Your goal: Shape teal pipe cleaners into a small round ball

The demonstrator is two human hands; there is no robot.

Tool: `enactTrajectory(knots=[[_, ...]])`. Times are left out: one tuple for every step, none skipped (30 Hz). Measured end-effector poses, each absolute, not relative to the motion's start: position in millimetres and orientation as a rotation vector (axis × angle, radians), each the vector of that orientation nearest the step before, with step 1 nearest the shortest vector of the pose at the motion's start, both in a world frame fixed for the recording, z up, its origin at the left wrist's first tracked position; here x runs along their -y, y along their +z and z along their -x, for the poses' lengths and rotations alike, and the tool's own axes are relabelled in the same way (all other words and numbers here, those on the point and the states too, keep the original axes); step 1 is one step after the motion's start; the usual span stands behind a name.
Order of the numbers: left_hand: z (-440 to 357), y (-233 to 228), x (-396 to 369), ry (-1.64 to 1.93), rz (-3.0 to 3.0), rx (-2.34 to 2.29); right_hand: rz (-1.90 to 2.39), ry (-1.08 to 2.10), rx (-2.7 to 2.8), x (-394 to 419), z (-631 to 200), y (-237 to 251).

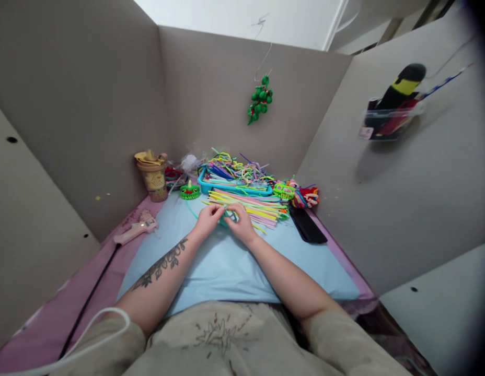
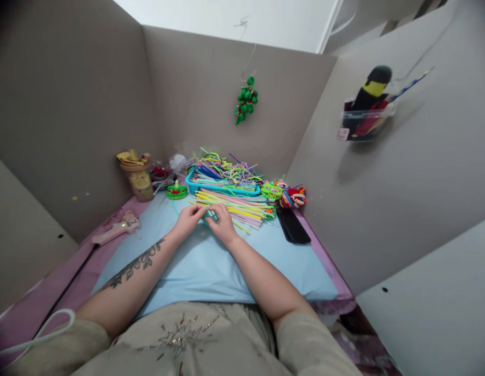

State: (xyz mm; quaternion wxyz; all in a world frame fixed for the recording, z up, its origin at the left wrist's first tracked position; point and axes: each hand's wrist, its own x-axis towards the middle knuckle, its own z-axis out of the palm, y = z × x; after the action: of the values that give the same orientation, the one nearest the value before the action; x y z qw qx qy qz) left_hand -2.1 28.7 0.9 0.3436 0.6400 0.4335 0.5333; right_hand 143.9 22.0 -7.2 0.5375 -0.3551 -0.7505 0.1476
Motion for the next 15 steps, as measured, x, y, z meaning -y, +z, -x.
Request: enactTrajectory(knots=[[2.5, 2.2, -28.3, 1.374, -1.633, -1.116, 0.844, 0.332, 1.804, -22.5, -143.5, -8.0], [2.8, 3.4, -27.7, 1.355, -1.604, -1.106, 0.841, 0.316, 1.821, -23.3, -143.2, -8.8], [3.1, 4.5, -27.0, 1.335, -1.576, -1.095, 0.836, 0.302, 1.833, -24.2, -143.0, -9.7], [3.3, 5.4, -26.4, 1.314, -1.550, -1.082, 0.832, 0.290, 1.838, -25.2, -143.0, -10.4], [3.4, 6.1, -25.9, 1.295, -1.528, -1.069, 0.830, 0.281, 1.839, -26.0, -143.2, -10.9], [3.5, 6.3, -25.6, 1.281, -1.508, -1.057, 0.831, 0.277, 1.838, -26.7, -143.5, -11.3], [3.6, 6.3, -25.5, 1.271, -1.490, -1.045, 0.834, 0.279, 1.837, -27.2, -143.9, -11.5], [3.6, 6.0, -25.6, 1.262, -1.476, -1.033, 0.841, 0.283, 1.837, -27.5, -144.3, -11.5], [3.8, 5.5, -25.9, 1.253, -1.466, -1.023, 0.849, 0.287, 1.839, -27.6, -144.7, -11.5], [3.9, 5.0, -26.4, 1.242, -1.458, -1.013, 0.855, 0.288, 1.842, -27.5, -145.1, -11.3], [4.1, 4.4, -26.9, 1.235, -1.448, -1.003, 0.857, 0.287, 1.848, -27.3, -145.5, -11.0], [4.4, 4.0, -27.5, 1.229, -1.439, -0.993, 0.855, 0.285, 1.853, -26.8, -145.8, -10.6], [4.7, 3.6, -27.9, 1.223, -1.430, -0.985, 0.850, 0.287, 1.858, -26.2, -146.1, -10.1], [5.1, 3.4, -28.3, 1.219, -1.425, -0.980, 0.845, 0.293, 1.860, -25.5, -146.4, -9.4], [5.5, 3.4, -28.6, 1.217, -1.426, -0.980, 0.841, 0.307, 1.856, -24.7, -146.7, -8.6]])
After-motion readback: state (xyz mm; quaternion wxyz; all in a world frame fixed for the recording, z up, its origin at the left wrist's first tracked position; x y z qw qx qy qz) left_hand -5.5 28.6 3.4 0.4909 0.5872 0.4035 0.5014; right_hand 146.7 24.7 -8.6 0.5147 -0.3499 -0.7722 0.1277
